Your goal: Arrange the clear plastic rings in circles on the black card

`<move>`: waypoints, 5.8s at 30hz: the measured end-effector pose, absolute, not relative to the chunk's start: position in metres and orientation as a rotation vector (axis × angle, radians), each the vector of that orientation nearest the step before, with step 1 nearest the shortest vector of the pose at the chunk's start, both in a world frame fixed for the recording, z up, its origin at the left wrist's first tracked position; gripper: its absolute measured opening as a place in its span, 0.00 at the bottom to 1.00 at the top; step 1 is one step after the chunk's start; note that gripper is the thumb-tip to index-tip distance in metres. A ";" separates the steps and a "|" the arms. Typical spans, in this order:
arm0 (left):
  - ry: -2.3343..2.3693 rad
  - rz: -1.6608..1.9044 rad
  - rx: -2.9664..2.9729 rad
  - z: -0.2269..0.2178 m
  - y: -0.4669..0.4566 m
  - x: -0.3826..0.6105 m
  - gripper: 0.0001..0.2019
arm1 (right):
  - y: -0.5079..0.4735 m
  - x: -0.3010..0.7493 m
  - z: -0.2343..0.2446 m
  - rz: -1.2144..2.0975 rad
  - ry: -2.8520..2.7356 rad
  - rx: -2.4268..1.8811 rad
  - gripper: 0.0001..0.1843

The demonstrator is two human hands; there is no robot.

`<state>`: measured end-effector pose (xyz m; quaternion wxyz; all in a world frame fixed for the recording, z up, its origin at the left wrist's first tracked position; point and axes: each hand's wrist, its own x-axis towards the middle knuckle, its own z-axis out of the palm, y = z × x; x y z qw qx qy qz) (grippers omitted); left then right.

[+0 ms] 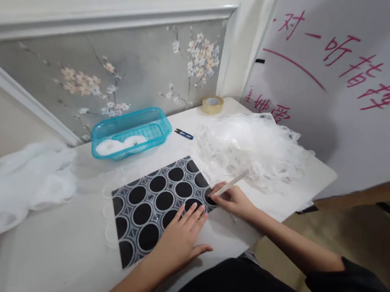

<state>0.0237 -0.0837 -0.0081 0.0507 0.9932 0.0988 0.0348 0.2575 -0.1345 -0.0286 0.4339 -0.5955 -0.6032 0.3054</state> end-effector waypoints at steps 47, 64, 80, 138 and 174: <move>0.254 0.194 2.911 -0.018 -0.113 -0.002 0.33 | -0.157 0.209 -0.022 0.552 -1.470 -1.618 0.07; 0.400 0.122 2.857 -0.032 -0.115 -0.018 0.35 | -0.169 0.188 -0.031 0.609 -1.444 -1.758 0.10; 0.404 0.045 2.788 -0.031 -0.114 -0.017 0.37 | -0.175 0.182 -0.032 0.369 -1.875 -1.690 0.11; 0.483 0.273 2.831 -0.025 -0.121 -0.074 0.28 | -0.161 0.138 -0.027 -0.015 -2.268 -1.499 0.07; 0.719 0.372 2.733 -0.023 -0.072 -0.051 0.20 | -0.036 0.207 0.045 0.579 -1.253 -1.394 0.13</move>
